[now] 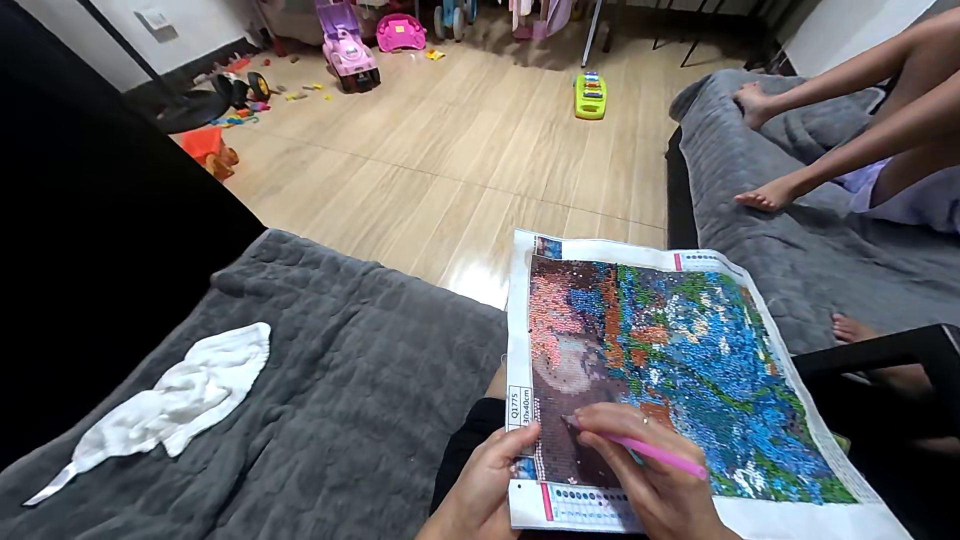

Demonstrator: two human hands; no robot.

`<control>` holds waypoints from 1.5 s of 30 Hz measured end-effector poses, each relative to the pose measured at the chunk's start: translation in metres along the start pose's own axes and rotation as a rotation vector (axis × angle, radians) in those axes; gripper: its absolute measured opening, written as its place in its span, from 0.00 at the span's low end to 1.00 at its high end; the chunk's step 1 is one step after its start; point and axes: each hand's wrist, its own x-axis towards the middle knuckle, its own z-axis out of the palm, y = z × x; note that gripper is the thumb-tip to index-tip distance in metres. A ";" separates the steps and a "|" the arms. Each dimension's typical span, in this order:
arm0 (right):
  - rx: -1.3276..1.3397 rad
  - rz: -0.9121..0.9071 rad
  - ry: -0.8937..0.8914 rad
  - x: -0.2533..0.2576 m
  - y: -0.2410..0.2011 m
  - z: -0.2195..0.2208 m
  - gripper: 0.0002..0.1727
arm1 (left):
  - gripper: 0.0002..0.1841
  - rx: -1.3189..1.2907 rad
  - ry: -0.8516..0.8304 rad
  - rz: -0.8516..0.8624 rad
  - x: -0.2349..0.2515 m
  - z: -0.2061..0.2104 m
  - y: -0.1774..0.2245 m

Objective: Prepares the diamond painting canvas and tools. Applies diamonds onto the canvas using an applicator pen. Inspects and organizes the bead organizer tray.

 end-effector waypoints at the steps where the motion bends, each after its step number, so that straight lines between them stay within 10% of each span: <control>1: 0.015 0.006 0.000 0.001 0.001 0.001 0.09 | 0.20 0.009 0.005 0.002 0.000 0.001 0.000; 45: -0.020 -0.024 0.018 -0.004 -0.001 -0.001 0.07 | 0.20 -0.018 -0.010 0.017 0.001 0.002 0.001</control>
